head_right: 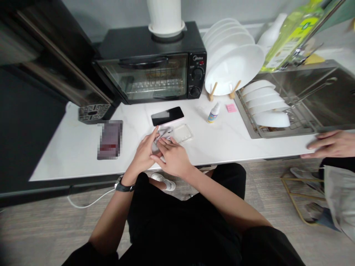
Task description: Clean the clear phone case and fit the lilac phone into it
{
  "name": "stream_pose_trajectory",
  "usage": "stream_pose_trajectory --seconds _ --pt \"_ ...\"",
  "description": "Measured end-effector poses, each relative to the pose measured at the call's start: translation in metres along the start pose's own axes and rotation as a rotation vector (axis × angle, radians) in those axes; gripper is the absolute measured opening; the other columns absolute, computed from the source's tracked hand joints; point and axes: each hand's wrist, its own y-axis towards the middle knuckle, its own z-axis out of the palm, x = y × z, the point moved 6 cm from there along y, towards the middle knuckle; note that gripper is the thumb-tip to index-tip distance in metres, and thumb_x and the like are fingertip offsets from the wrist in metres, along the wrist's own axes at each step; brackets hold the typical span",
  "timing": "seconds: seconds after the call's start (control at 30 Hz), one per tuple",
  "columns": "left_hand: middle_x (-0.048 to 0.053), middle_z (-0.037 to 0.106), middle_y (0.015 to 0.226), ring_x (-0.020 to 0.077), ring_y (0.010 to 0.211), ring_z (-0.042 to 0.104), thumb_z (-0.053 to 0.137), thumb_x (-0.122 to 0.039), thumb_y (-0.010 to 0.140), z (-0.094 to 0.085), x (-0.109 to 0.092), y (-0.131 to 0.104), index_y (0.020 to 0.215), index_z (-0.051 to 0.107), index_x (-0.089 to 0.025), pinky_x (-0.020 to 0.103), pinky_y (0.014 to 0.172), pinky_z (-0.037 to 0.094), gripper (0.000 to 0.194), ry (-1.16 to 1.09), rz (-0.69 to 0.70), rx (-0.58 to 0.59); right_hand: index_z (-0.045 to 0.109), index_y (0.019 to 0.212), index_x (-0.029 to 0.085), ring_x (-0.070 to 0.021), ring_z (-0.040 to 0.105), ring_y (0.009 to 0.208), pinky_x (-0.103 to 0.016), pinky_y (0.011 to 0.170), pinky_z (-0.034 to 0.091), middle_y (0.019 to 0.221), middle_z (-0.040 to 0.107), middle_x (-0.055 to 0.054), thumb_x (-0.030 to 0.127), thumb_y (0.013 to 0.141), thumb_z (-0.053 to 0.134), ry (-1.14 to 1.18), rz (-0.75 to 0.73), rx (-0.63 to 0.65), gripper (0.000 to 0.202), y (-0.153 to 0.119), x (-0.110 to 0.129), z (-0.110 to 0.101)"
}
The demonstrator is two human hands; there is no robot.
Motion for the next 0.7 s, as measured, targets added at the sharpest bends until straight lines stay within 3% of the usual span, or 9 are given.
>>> stream_pose_trajectory --seconds 0.17,0.4,0.53,0.7 --pt "0.014 0.063 0.153 0.0354 0.139 0.059 0.077 -0.042 0.092 0.001 0.0 -0.001 0.175 0.013 -0.026 0.051 0.114 0.05 0.106 0.031 -0.03 -0.001 0.075 0.133 0.019 -0.0264 0.07 0.137 -0.051 0.132 0.038 0.138 0.077 -0.012 0.054 0.11 0.056 0.079 -0.016 0.062 0.046 -0.017 -0.003 -0.02" --pt "0.007 0.063 0.158 0.0339 0.142 0.055 0.078 -0.042 0.094 -0.002 -0.011 0.001 0.175 0.006 -0.033 0.054 0.121 0.042 0.109 0.001 -0.002 0.024 0.074 0.134 0.017 -0.0299 0.074 0.129 -0.059 0.132 0.035 0.137 0.077 -0.014 0.049 0.113 0.051 -0.158 0.116 -0.019 0.045 -0.038 -0.056 -0.054" --pt "0.007 0.062 0.159 0.0333 0.146 0.054 0.077 -0.043 0.095 -0.002 -0.011 0.002 0.175 0.006 -0.034 0.054 0.123 0.04 0.108 0.005 0.001 0.031 0.07 0.141 0.012 -0.0338 0.07 0.136 -0.06 0.13 0.037 0.144 0.072 -0.019 0.053 0.11 0.055 -0.212 0.15 -0.056 0.054 -0.028 -0.062 -0.045" --pt "0.011 0.064 0.155 0.0341 0.143 0.057 0.075 -0.045 0.096 0.0 -0.004 0.0 0.175 0.011 -0.029 0.053 0.12 0.044 0.103 0.007 0.002 0.015 0.069 0.14 0.006 -0.0343 0.065 0.141 -0.054 0.131 0.039 0.144 0.072 -0.023 0.059 0.107 0.057 -0.109 0.065 -0.032 0.064 -0.003 -0.022 -0.014"
